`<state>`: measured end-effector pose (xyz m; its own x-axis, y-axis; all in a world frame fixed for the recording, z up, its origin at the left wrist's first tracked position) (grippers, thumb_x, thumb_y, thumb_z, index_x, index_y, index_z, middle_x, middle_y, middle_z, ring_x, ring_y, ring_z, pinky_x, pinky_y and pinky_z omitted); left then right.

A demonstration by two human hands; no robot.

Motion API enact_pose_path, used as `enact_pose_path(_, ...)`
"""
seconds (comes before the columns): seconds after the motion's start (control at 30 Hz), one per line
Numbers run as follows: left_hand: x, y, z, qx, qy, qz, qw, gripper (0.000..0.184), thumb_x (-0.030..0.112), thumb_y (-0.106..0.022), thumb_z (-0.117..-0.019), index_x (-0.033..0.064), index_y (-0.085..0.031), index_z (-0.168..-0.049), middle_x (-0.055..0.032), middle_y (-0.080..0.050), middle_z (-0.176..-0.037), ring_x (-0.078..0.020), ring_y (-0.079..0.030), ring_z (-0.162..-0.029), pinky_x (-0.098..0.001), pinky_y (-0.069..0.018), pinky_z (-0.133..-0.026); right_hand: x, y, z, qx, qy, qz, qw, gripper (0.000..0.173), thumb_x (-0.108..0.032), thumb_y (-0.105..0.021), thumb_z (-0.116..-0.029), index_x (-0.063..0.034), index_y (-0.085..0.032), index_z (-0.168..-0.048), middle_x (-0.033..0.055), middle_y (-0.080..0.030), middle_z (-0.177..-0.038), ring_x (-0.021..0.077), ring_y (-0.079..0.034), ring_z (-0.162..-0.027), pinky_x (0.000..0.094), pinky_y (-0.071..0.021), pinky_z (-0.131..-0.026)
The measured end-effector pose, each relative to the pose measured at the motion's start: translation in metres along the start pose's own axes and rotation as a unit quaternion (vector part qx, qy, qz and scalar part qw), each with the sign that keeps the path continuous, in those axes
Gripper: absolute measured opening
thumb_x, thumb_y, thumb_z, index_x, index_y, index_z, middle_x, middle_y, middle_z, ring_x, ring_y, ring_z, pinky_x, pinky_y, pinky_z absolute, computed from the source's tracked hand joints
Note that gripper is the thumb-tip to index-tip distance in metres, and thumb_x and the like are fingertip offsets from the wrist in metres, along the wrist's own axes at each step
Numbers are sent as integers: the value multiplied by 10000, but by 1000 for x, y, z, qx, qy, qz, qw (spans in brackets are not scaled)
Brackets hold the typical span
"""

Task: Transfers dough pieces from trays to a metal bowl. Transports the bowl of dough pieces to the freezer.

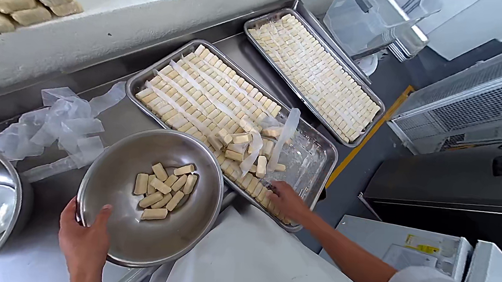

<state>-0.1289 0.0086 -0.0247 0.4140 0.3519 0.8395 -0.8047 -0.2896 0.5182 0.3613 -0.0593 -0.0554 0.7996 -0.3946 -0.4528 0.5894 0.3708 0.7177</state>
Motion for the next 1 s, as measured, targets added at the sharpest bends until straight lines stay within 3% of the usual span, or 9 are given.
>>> enact_pose_path(0.1,2,2,0,-9,-9,-12,1000,661,103,-645,-934,-46,-370,-1515,-286,-466,-1475,-303,-491,-1355,-432,-413,-1115,-20,-28,9,-27,-61,21,998,860,-665,-625,-904,-24,-514,-1467,233,-533,-1407,403,-493,-1328,543,-436,-1086)
enact_pose_path(0.17,2,3,-2,-11,-9,-19,1000,649,102,-651,-937,-39,-382,-1511,-274,-476,-1472,-291,-496,-1354,-423,-418,-1114,-17,-21,-2,-51,-95,-19,994,841,-662,-716,-841,-31,-581,-1381,234,-566,-1342,400,-534,-1266,559,-461,-1043)
enact_pose_path(0.27,4,2,-2,-12,-11,-19,1000,641,101,-641,-938,-46,-385,-1506,-278,-475,-1469,-281,-500,-1346,-405,-419,-1110,-11,-11,-10,-99,-93,-67,988,653,-559,-705,-919,12,-645,-1229,234,-643,-1171,374,-624,-1110,571,-489,-965)
enact_pose_path(0.43,0,1,-2,-1,-4,0,1000,638,93,-647,-934,-37,-391,-1504,-269,-490,-1453,-263,-523,-1315,-394,-434,-1089,-4,-13,-12,-118,-57,-61,990,577,-556,-675,-942,-45,-642,-1208,171,-697,-1031,308,-686,-978,540,-533,-897)
enact_pose_path(0.6,0,4,-3,-20,24,27,999,664,95,-664,-938,8,-373,-1528,-253,-509,-1430,-278,-560,-1259,-450,-472,-1045,-5,77,5,33,-126,-324,937,370,-335,-575,-1052,-17,-594,-1239,81,-653,-838,151,-630,-664,343,-568,-628)
enact_pose_path(0.67,1,5,-3,-28,41,42,998,679,79,-673,-937,27,-363,-1539,-247,-516,-1429,-295,-572,-1253,-486,-481,-1040,-32,127,6,87,-69,-398,911,320,-373,-445,-1085,-83,-577,-1112,13,-625,-737,112,-627,-603,292,-567,-569)
enact_pose_path(0.77,1,7,-5,-40,30,22,998,744,130,-707,-942,63,-318,-1573,-235,-486,-1476,-328,-545,-1306,-550,-457,-1068,-111,160,0,87,113,-479,866,379,-584,-538,-978,-219,-626,-923,-57,-643,-725,74,-635,-620,246,-574,-582)
enact_pose_path(0.87,26,10,3,-38,-60,1,997,811,331,-666,-953,28,-273,-1594,-244,-306,-1614,-388,-337,-1477,-600,-320,-1170,-216,124,-1,48,209,-506,836,271,-429,-492,-1040,-190,-618,-1057,-51,-696,-825,92,-691,-731,303,-616,-669)
enact_pose_path(1.0,75,-6,34,-150,-95,171,969,676,473,-517,-1016,66,-395,-1541,-79,-545,-1481,-171,-541,-1334,-414,-472,-1098,-299,19,2,-115,240,-500,824,292,-267,-536,-1048,-71,-592,-1257,49,-706,-1077,144,-694,-959,372,-601,-855)
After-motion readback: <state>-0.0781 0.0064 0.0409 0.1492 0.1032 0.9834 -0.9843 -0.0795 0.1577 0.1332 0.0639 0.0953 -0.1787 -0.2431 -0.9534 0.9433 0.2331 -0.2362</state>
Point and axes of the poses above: each hand's wrist, its own z-axis away from the middle knuckle, its own y-axis out of the back of the hand, x = y × z, the point moved 4 cm from there along -z, towards the middle knuckle
